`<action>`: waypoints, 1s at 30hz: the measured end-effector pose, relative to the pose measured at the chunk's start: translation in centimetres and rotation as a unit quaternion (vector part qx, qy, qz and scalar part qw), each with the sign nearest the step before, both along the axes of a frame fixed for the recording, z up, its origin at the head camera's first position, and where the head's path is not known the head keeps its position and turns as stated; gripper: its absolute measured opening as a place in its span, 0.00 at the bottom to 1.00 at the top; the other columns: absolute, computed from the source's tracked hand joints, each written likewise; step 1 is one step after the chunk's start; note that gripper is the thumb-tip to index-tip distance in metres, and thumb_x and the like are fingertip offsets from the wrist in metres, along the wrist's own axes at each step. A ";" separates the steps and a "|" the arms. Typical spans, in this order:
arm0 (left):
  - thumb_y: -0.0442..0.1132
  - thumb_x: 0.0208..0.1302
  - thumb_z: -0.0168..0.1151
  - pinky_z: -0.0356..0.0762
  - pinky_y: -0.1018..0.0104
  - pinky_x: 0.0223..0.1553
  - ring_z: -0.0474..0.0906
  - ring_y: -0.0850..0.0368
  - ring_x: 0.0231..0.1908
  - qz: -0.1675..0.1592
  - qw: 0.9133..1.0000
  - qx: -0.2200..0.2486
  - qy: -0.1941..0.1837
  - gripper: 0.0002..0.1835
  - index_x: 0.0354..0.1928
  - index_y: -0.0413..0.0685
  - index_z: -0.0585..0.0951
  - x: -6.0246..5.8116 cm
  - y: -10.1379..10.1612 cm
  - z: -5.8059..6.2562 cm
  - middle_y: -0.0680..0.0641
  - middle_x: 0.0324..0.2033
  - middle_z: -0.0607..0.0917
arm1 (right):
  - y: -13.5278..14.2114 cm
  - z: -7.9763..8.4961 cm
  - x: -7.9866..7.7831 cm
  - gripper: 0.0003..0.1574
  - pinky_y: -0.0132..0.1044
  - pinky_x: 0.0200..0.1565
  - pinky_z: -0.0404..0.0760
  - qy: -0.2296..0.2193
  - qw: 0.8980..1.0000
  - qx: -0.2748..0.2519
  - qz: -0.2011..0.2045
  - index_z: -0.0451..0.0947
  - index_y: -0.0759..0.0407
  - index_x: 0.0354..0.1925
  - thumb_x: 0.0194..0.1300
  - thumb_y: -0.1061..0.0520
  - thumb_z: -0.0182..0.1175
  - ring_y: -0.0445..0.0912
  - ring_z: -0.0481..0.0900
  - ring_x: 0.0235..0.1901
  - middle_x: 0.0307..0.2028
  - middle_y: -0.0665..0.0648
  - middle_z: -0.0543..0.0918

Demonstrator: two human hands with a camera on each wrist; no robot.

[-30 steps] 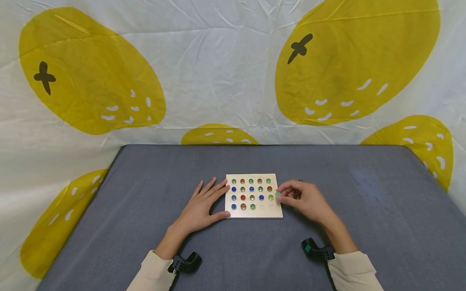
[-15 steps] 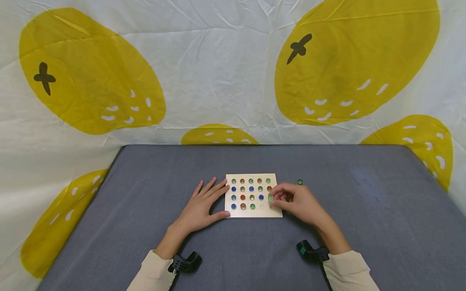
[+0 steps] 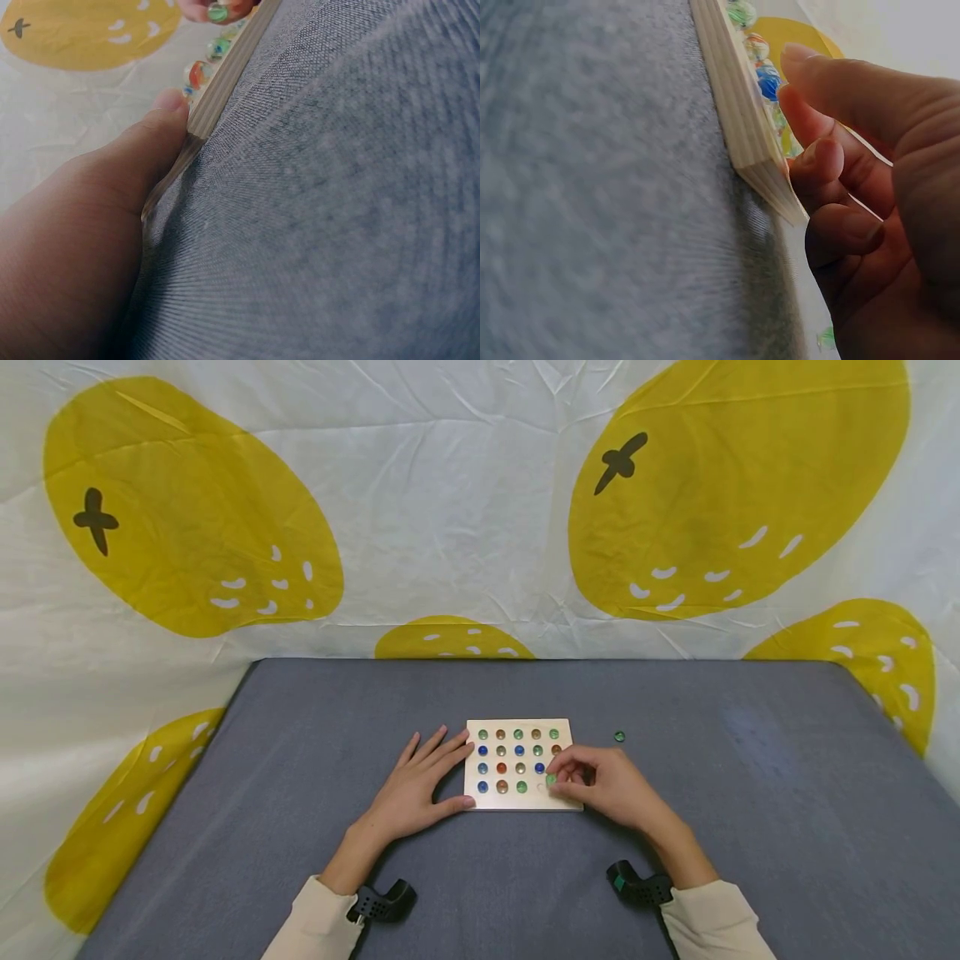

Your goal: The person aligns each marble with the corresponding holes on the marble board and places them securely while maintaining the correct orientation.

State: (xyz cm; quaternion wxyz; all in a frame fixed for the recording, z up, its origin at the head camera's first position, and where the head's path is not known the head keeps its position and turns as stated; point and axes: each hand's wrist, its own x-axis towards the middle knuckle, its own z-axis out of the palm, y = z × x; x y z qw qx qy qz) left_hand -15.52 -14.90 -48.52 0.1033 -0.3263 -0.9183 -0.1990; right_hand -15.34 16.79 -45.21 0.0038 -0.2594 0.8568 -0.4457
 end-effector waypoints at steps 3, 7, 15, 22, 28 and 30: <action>0.68 0.61 0.53 0.38 0.43 0.69 0.48 0.48 0.72 -0.001 1.000 -0.001 0.002 0.41 0.72 0.56 0.63 0.0 0.0 0.0 0.53 0.72 0.59 | -0.1 -0.1 0.0 0.08 0.31 0.25 0.73 0.007 1.000 0.003 0.004 0.82 0.49 0.35 0.56 0.57 0.71 0.39 0.73 0.23 0.25 0.44 0.78; 0.68 0.61 0.53 0.39 0.43 0.69 0.48 0.48 0.71 -0.001 1.000 -0.003 0.003 0.42 0.72 0.56 0.63 0.0 0.0 0.0 0.53 0.72 0.59 | -0.2 -0.2 0.1 0.08 0.31 0.25 0.73 0.013 1.000 0.001 0.007 0.83 0.50 0.34 0.55 0.57 0.72 0.39 0.73 0.23 0.24 0.43 0.78; 0.67 0.61 0.55 0.39 0.42 0.69 0.49 0.47 0.71 -0.002 1.000 0.000 0.002 0.41 0.72 0.55 0.63 0.0 0.0 0.1 0.52 0.71 0.60 | -0.6 -0.2 0.2 0.08 0.30 0.24 0.72 0.028 0.999 0.014 0.014 0.83 0.53 0.34 0.54 0.59 0.72 0.37 0.70 0.21 0.23 0.42 0.76; 0.69 0.62 0.52 0.39 0.43 0.69 0.48 0.47 0.71 -0.003 1.000 -0.004 0.006 0.42 0.72 0.55 0.63 0.0 0.1 0.1 0.53 0.72 0.59 | -0.7 -0.5 0.1 0.09 0.30 0.23 0.71 0.045 0.999 0.022 0.019 0.83 0.51 0.34 0.54 0.60 0.72 0.36 0.69 0.21 0.22 0.41 0.76; 0.69 0.62 0.51 0.39 0.43 0.69 0.49 0.47 0.71 -0.006 1.000 0.002 0.007 0.41 0.72 0.55 0.64 0.1 0.1 0.1 0.52 0.71 0.60 | -0.7 -0.7 0.1 0.08 0.30 0.24 0.71 0.052 0.998 0.026 0.019 0.83 0.51 0.34 0.54 0.59 0.72 0.36 0.69 0.20 0.22 0.40 0.75; 0.69 0.62 0.51 0.39 0.43 0.69 0.49 0.46 0.71 -0.006 1.000 0.003 0.006 0.41 0.72 0.54 0.64 0.1 0.1 0.1 0.52 0.71 0.60 | -0.7 -0.8 0.1 0.08 0.30 0.23 0.71 0.054 0.998 0.028 0.018 0.83 0.51 0.34 0.54 0.59 0.72 0.36 0.69 0.20 0.22 0.40 0.75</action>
